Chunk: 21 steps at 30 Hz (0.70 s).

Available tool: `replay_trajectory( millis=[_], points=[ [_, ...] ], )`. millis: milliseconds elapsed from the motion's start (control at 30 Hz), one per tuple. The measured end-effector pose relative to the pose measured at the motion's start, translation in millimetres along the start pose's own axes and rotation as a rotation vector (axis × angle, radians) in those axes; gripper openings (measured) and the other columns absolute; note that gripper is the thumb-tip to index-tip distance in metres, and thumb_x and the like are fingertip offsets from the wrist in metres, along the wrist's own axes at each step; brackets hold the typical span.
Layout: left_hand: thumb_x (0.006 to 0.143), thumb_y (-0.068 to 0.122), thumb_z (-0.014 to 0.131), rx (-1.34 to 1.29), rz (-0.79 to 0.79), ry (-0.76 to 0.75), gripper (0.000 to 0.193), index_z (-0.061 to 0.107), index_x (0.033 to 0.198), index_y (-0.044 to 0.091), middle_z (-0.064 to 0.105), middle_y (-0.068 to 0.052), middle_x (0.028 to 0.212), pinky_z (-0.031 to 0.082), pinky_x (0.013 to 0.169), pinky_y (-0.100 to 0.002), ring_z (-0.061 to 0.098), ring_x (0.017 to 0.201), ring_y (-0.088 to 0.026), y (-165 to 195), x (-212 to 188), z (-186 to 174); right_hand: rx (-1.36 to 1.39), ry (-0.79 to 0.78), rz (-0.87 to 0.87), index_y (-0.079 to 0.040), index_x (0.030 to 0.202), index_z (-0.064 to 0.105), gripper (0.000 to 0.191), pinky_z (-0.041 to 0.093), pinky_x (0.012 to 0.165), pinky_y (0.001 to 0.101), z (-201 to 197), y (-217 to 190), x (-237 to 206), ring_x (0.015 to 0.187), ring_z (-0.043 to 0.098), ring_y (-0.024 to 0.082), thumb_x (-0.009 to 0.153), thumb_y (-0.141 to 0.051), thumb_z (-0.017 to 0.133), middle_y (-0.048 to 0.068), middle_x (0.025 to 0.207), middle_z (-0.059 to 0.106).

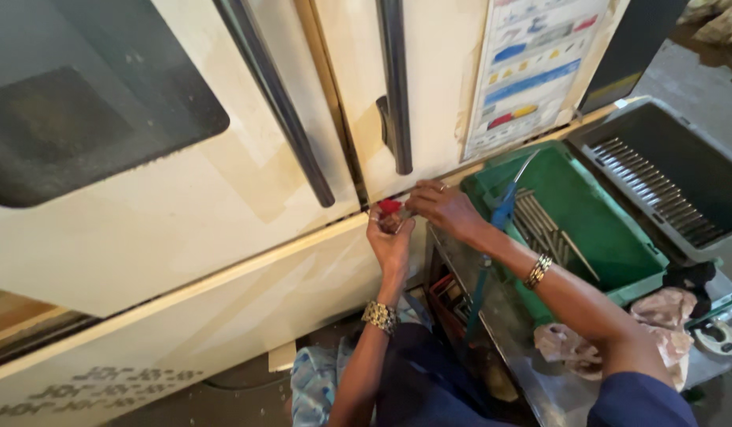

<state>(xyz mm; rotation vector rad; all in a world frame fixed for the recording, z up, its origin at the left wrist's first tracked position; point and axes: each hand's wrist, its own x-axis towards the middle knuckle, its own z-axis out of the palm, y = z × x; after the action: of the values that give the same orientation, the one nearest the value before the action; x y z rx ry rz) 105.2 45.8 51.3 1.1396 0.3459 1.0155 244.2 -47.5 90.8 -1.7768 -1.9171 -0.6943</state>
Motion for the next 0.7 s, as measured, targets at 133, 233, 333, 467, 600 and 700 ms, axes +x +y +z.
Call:
replay_trajectory(
  millis=[133, 233, 333, 467, 600, 700],
  points=[
    [0.083, -0.001, 0.076, -0.13, -0.092, 0.05, 0.048, 0.052, 0.124, 0.007, 0.059, 0.003, 0.087, 0.05, 0.071, -0.021, 0.057, 0.079, -0.006, 1.2, -4.8, 2.2, -0.008, 0.038, -0.02, -0.01, 0.112, 0.072, 0.041, 0.058, 0.091, 0.0387, -18.5, -3.4, -0.2, 0.122, 0.064, 0.033, 0.071, -0.008, 0.076, 0.007, 0.119, 0.07],
    [0.088, 0.005, 0.075, -0.196, -0.196, 0.023, 0.043, 0.053, 0.124, 0.006, 0.066, 0.001, 0.092, 0.056, 0.077, -0.026, 0.064, 0.085, -0.009, 5.8, -1.9, 4.3, 0.061, 0.122, 0.034, -0.01, 0.111, 0.071, 0.033, 0.057, 0.097, 0.0402, -30.3, -9.0, 1.5, 0.124, 0.065, 0.033, 0.079, -0.006, 0.077, 0.008, 0.121, 0.069],
    [0.087, 0.0, 0.072, -0.271, -0.327, -0.013, 0.039, 0.054, 0.121, 0.004, 0.069, -0.001, 0.094, 0.057, 0.077, -0.028, 0.068, 0.086, -0.011, 6.8, 2.8, 3.5, 0.087, 0.142, 0.061, -0.011, 0.109, 0.072, 0.028, 0.057, 0.097, 0.0404, -37.4, -14.1, 4.8, 0.123, 0.064, 0.032, 0.083, -0.005, 0.079, 0.007, 0.12, 0.069],
    [0.087, -0.008, 0.073, -0.418, -0.279, -0.069, 0.04, 0.056, 0.123, 0.0, 0.063, 0.0, 0.087, 0.051, 0.07, -0.026, 0.061, 0.077, -0.01, -4.7, 5.6, 1.8, 0.102, 0.104, 0.127, -0.012, 0.109, 0.073, 0.031, 0.056, 0.095, 0.04, -42.4, -15.7, 6.9, 0.121, 0.064, 0.029, 0.08, -0.003, 0.08, 0.004, 0.117, 0.069],
    [0.086, -0.008, 0.071, -0.447, -0.252, -0.104, 0.041, 0.058, 0.125, -0.002, 0.058, 0.0, 0.08, 0.048, 0.068, -0.024, 0.054, 0.069, -0.009, -20.2, 8.2, -2.4, 0.114, 0.107, 0.158, -0.013, 0.108, 0.073, 0.031, 0.055, 0.095, 0.0401, -42.3, -14.3, 6.6, 0.119, 0.064, 0.028, 0.08, -0.004, 0.081, 0.003, 0.117, 0.069],
    [0.084, -0.009, 0.069, -0.433, -0.276, -0.077, 0.043, 0.058, 0.125, -0.002, 0.058, 0.001, 0.081, 0.044, 0.063, -0.022, 0.054, 0.068, -0.009, -27.6, 8.7, -6.8, 0.129, 0.098, 0.188, -0.013, 0.108, 0.073, 0.031, 0.055, 0.094, 0.04, -38.1, -14.7, 5.9, 0.117, 0.064, 0.027, 0.08, -0.004, 0.081, 0.002, 0.116, 0.069]
  ],
)
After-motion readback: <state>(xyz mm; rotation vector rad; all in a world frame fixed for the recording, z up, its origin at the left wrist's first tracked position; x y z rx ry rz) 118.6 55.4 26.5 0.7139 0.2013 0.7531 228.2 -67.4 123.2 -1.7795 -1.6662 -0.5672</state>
